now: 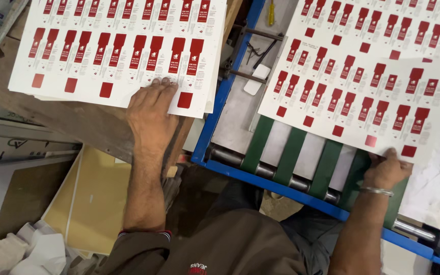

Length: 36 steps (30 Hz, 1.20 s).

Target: The person repeatedly picks up printed paper sheets from a stack on the left and places them onto a blue conveyor belt on the right. The sheets feature a grid of red rectangular designs. The person maintains a steady rhythm, feeding the sheets into the rollers of the conveyor system.

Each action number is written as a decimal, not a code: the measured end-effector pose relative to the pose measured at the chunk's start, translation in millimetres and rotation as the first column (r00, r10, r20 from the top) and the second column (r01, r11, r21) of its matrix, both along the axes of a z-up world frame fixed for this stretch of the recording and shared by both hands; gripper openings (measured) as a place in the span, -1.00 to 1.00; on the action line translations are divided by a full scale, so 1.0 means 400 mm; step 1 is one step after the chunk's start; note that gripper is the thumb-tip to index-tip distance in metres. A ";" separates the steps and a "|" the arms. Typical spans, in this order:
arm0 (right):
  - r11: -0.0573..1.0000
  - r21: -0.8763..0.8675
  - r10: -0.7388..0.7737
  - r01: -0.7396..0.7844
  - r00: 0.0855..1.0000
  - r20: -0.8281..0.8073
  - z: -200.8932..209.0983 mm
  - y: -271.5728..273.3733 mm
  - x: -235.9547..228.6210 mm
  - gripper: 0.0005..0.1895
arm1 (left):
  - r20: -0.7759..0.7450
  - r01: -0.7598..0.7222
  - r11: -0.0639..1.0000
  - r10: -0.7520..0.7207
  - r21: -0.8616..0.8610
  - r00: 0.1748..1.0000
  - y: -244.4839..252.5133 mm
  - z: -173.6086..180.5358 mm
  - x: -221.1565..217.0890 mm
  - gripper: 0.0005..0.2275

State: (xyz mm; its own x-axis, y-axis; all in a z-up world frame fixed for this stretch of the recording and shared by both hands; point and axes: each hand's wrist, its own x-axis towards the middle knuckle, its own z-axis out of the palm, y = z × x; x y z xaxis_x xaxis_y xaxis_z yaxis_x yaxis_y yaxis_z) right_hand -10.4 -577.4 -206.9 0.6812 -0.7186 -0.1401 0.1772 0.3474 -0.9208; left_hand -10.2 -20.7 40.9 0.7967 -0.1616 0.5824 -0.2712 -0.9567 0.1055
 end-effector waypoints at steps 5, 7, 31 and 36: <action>0.998 0.031 0.056 -0.058 0.997 0.060 -0.002 0.002 0.052 -0.54 | -0.020 -0.018 1.000 0.018 0.000 1.000 0.003 -0.011 -0.003 -0.59; 0.997 0.053 0.047 -0.050 0.997 0.055 -0.014 -0.016 0.078 -0.55 | -0.015 0.001 1.000 0.000 0.001 1.000 0.002 -0.008 -0.003 -0.60; 0.469 0.022 0.783 -0.883 0.427 0.453 0.383 0.590 -0.094 -0.50 | -0.288 0.364 0.921 -0.315 0.138 0.905 -0.333 0.001 -0.021 -0.53; 0.822 0.262 0.467 -0.505 0.862 0.196 0.284 0.547 -0.030 -0.54 | -0.460 0.378 0.911 -0.267 0.168 0.847 -0.357 -0.004 -0.044 -0.36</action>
State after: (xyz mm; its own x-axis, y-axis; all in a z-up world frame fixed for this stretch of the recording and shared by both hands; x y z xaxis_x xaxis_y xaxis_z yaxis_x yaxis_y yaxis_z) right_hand -22.3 -358.7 -93.2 0.9559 -0.2270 -0.1866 0.0133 0.6676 -0.7444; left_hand -27.6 -163.4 39.4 0.8316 -0.5436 0.1138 -0.5517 -0.8321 0.0564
